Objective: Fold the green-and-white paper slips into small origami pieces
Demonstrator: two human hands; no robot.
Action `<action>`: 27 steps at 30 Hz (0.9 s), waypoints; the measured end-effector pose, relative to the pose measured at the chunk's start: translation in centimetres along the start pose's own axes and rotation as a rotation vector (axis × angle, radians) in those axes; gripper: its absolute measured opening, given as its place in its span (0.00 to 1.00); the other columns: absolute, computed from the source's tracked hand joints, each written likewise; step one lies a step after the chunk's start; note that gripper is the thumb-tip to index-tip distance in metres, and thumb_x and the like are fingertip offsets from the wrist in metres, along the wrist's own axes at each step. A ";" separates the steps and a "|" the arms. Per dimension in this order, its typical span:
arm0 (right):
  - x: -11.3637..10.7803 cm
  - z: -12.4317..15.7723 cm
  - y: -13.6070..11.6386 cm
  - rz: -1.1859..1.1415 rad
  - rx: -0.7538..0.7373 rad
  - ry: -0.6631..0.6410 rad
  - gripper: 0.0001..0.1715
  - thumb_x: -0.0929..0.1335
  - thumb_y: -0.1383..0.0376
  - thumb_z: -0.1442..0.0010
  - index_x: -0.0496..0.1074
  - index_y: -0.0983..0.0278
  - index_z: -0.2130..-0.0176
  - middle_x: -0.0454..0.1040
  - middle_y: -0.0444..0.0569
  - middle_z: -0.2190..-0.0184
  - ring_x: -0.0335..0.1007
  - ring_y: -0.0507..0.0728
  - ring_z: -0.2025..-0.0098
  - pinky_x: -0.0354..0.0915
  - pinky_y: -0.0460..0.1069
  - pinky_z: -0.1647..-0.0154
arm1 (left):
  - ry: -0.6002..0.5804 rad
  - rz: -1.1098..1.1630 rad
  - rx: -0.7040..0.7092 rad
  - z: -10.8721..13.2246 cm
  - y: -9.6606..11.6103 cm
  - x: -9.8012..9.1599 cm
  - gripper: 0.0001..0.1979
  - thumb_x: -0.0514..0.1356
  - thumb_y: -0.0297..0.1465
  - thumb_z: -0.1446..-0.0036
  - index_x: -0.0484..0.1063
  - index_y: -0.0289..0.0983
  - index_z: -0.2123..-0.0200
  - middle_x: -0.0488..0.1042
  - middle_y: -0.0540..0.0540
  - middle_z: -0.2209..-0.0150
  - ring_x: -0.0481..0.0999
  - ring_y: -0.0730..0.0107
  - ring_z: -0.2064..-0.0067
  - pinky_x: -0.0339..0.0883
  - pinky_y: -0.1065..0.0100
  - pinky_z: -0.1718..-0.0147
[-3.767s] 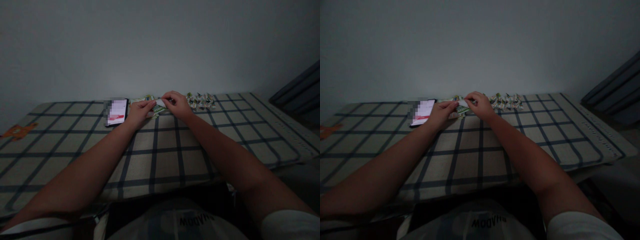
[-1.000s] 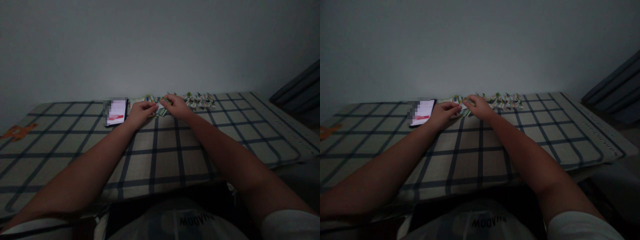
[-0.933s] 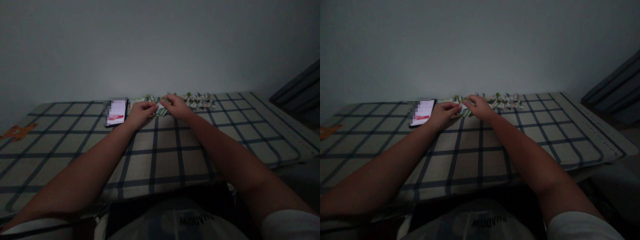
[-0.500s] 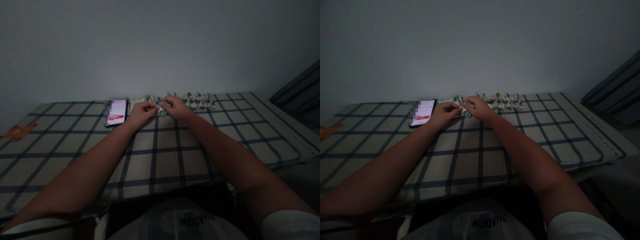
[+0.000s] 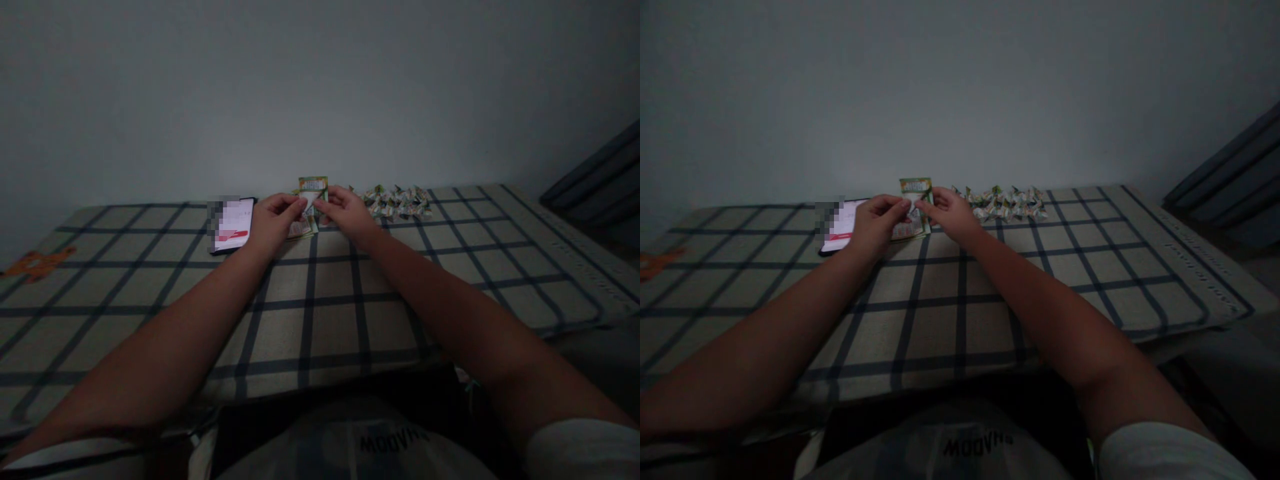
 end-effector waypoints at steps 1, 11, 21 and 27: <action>0.1 0.1 -0.1 0.001 0.009 -0.008 0.23 0.72 0.48 0.43 0.71 0.61 0.56 0.76 0.47 0.63 0.71 0.52 0.65 0.70 0.47 0.69 | -0.011 0.025 -0.015 0.0 -0.2 0.1 0.18 0.71 0.45 0.54 0.77 0.37 0.68 0.77 0.49 0.71 0.75 0.71 0.70 0.72 0.68 0.65; -0.2 0.3 0.2 -0.044 0.088 0.032 0.23 0.75 0.47 0.47 0.74 0.63 0.65 0.75 0.44 0.68 0.68 0.51 0.67 0.71 0.47 0.67 | -0.113 0.048 -0.049 -0.5 -1.4 0.5 0.15 0.71 0.43 0.54 0.78 0.37 0.74 0.75 0.49 0.75 0.73 0.72 0.72 0.70 0.67 0.66; 0.0 0.5 0.6 -0.111 0.126 0.051 0.24 0.76 0.46 0.48 0.72 0.63 0.69 0.75 0.45 0.69 0.71 0.51 0.66 0.74 0.48 0.64 | -0.139 0.004 0.007 -0.2 -0.4 0.6 0.14 0.70 0.41 0.52 0.76 0.37 0.77 0.71 0.51 0.79 0.67 0.74 0.75 0.63 0.69 0.71; 0.2 0.6 0.5 -0.159 0.122 0.041 0.27 0.76 0.44 0.50 0.71 0.63 0.68 0.73 0.43 0.70 0.69 0.51 0.67 0.73 0.48 0.65 | -0.161 0.014 0.021 -0.2 -0.1 0.7 0.13 0.68 0.39 0.51 0.73 0.37 0.79 0.69 0.52 0.81 0.65 0.74 0.76 0.61 0.69 0.72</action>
Point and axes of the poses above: each hand's wrist, its own z-axis away from the middle knuckle, its own x-axis out of the palm, y = z × x, the point moved 6 cm from there along -z, towards the middle knuckle
